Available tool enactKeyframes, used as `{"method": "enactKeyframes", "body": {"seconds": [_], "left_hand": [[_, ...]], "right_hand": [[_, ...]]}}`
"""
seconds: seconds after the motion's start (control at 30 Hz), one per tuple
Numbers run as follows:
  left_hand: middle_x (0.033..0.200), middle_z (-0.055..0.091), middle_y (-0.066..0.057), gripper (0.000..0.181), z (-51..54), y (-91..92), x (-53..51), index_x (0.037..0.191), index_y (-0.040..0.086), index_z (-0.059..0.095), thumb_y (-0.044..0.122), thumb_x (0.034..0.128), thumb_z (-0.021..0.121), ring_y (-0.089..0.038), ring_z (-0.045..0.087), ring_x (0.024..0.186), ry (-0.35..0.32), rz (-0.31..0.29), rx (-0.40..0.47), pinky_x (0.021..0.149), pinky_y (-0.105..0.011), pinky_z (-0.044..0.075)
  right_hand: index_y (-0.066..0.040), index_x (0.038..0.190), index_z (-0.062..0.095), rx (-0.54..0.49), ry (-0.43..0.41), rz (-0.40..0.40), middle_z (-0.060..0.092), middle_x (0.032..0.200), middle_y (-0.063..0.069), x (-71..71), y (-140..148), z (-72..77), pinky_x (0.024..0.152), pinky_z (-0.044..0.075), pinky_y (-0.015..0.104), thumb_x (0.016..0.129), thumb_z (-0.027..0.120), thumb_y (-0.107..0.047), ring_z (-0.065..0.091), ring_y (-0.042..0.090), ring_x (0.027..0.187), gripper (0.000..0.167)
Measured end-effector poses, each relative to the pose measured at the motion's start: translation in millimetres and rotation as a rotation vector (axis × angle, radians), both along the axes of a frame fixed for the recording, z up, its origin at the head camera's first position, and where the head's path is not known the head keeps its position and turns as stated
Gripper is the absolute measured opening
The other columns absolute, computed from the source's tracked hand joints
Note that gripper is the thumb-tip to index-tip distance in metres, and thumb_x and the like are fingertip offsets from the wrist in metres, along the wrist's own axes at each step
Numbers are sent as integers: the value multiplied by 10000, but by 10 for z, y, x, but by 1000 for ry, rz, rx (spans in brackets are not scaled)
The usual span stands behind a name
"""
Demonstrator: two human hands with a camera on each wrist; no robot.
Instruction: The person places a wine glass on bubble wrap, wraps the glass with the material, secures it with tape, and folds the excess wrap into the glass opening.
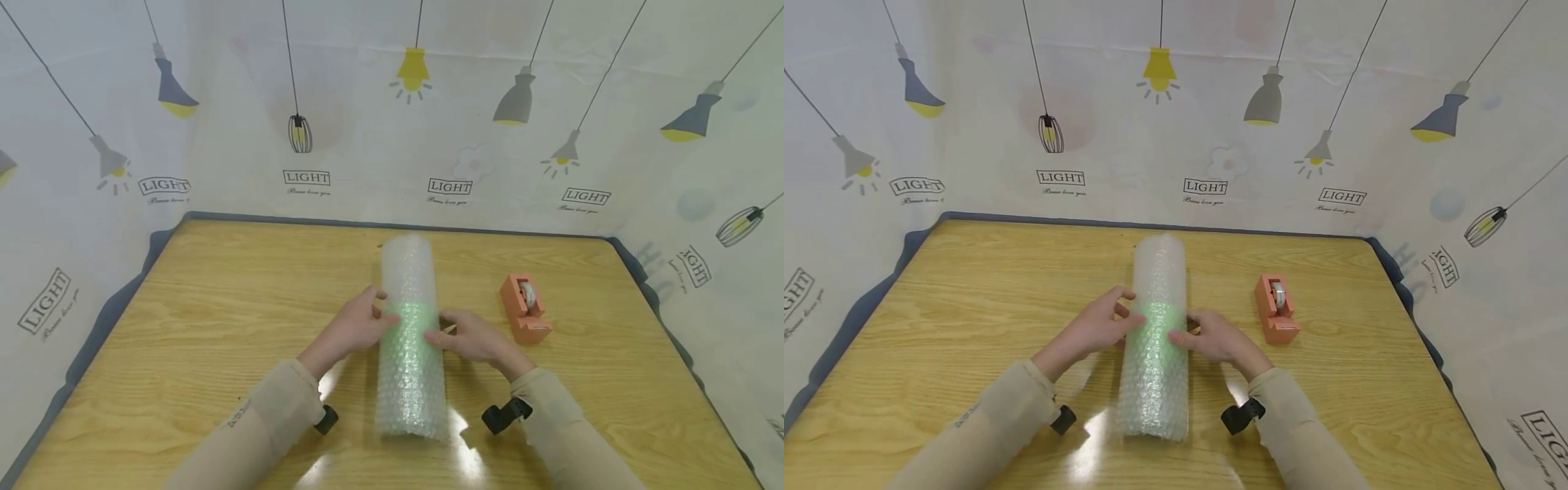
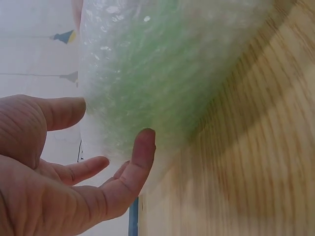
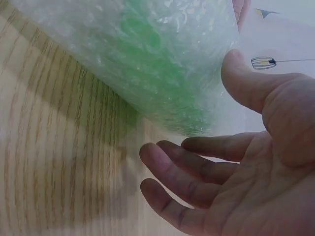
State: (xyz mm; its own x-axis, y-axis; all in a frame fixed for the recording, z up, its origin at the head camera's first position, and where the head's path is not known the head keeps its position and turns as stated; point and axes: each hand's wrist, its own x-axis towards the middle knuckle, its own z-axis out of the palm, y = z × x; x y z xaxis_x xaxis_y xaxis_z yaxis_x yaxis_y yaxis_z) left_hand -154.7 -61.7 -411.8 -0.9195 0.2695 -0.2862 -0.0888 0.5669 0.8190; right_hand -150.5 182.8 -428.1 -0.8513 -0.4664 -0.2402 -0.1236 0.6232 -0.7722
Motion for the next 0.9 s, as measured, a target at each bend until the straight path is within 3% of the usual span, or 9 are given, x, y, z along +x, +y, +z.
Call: {"method": "enactKeyframes", "body": {"seconds": [0.37, 0.53, 0.67, 0.9], "left_hand": [[1245, 632, -202, 696, -99, 68, -36, 1430, 35, 466, 440, 941, 749, -289, 674, 936, -30, 63, -11, 808, -428, 607], [1296, 630, -218, 815, -112, 132, -38, 1434, 8, 475, 566, 903, 742, -318, 666, 1031, -55, 63, -39, 853, -458, 602], [1332, 618, -226, 878, -112, 183, -38, 1438, -11, 482, 616, 880, 739, -339, 647, 1112, -75, 59, -33, 897, -489, 590], [1306, 630, -196, 883, -135, 276, -32, 1395, -17, 516, 649, 860, 740, -294, 639, 1089, -64, 52, -10, 912, -478, 578]], "right_hand": [[101, 1406, 506, 133, 124, -123, 635, 1271, 268, 109, -26, 213, 864, 599, 475, 979, 732, -270, 662, 406, 1102, 609], [89, 1422, 492, 133, 133, -139, 632, 1275, 261, 159, -22, 301, 856, 601, 464, 981, 717, -212, 662, 380, 1092, 579], [84, 1454, 467, 147, 109, -129, 626, 1321, 276, 185, -23, 347, 875, 606, 476, 995, 697, -286, 668, 388, 1117, 633], [144, 1456, 431, 215, 85, -123, 607, 1340, 323, 224, -102, 380, 895, 596, 512, 933, 739, -505, 656, 417, 1151, 889]]}}
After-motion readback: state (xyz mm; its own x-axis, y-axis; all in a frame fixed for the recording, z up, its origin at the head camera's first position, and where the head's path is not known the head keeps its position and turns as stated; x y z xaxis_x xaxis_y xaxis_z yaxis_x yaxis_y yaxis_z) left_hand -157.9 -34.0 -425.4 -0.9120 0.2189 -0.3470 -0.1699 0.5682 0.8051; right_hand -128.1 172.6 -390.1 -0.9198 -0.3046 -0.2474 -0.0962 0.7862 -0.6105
